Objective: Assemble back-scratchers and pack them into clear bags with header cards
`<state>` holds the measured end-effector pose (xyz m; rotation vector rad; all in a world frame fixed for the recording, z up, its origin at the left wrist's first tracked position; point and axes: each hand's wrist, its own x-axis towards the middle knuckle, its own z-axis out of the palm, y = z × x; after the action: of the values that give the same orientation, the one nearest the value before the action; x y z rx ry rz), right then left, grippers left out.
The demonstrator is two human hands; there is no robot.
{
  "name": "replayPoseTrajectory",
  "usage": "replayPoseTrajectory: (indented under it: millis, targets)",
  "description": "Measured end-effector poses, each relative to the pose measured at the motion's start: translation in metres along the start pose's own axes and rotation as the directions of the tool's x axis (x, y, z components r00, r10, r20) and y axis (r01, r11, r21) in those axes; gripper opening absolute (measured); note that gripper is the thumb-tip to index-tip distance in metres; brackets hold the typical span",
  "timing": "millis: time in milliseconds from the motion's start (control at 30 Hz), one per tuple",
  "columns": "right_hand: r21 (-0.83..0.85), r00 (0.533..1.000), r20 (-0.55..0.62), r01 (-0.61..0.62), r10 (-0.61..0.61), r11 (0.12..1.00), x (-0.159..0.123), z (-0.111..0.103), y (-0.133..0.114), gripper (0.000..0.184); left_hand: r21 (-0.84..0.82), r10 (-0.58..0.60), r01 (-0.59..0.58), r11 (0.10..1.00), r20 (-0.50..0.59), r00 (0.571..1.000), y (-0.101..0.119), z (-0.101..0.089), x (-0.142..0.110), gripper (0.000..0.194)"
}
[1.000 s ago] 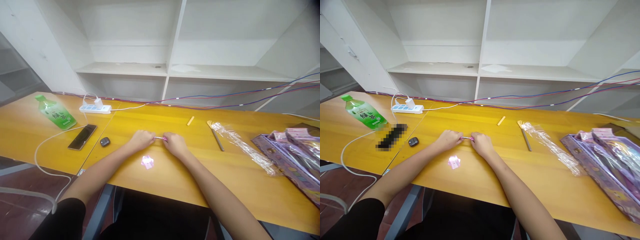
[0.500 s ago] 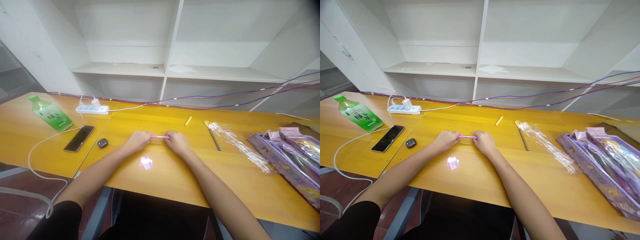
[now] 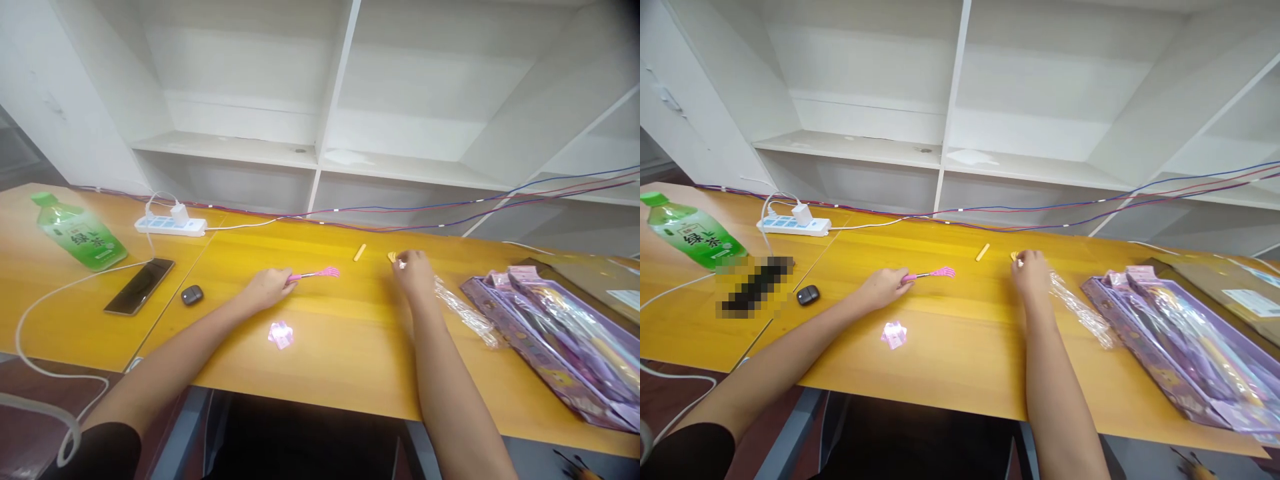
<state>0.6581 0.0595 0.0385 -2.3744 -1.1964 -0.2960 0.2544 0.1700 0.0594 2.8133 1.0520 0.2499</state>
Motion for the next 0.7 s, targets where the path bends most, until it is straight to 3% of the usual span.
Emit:
replayPoseTrajectory:
  millis: [100,233,333,433,533,700]
  targets:
    - [-0.106,0.979,-0.096,-0.189,0.179,0.976,0.004,0.002,0.036,0.043,-0.02,0.003,-0.003,1.0,-0.008,1.0,0.003,-0.001,-0.002,0.038]
    - [-0.197,0.952,0.004,-0.3,0.307,0.933,0.003,0.017,0.058,0.064,-0.023,0.006,-0.006,1.0,-0.012,1.0,0.003,0.0,-0.003,0.042]
    - [-0.208,0.94,0.055,-0.319,0.337,0.925,0.003,0.031,0.063,0.065,-0.041,-0.004,0.004,0.999,-0.011,1.0,0.002,0.0,-0.003,0.038]
    - [-0.187,0.932,0.0,-0.356,0.363,0.916,0.002,0.037,0.065,0.061,-0.078,-0.009,0.007,0.997,-0.016,1.0,0.003,-0.001,-0.004,0.036]
    - [-0.185,0.912,-0.069,-0.41,0.404,0.893,0.001,0.036,0.066,0.066,-0.091,-0.009,0.008,0.996,-0.016,1.0,0.003,-0.002,-0.005,0.033]
    - [-0.21,0.889,0.005,-0.446,0.457,0.87,0.0,0.03,0.062,0.067,-0.099,0.005,-0.005,0.995,0.001,1.0,0.002,0.0,-0.005,0.033]
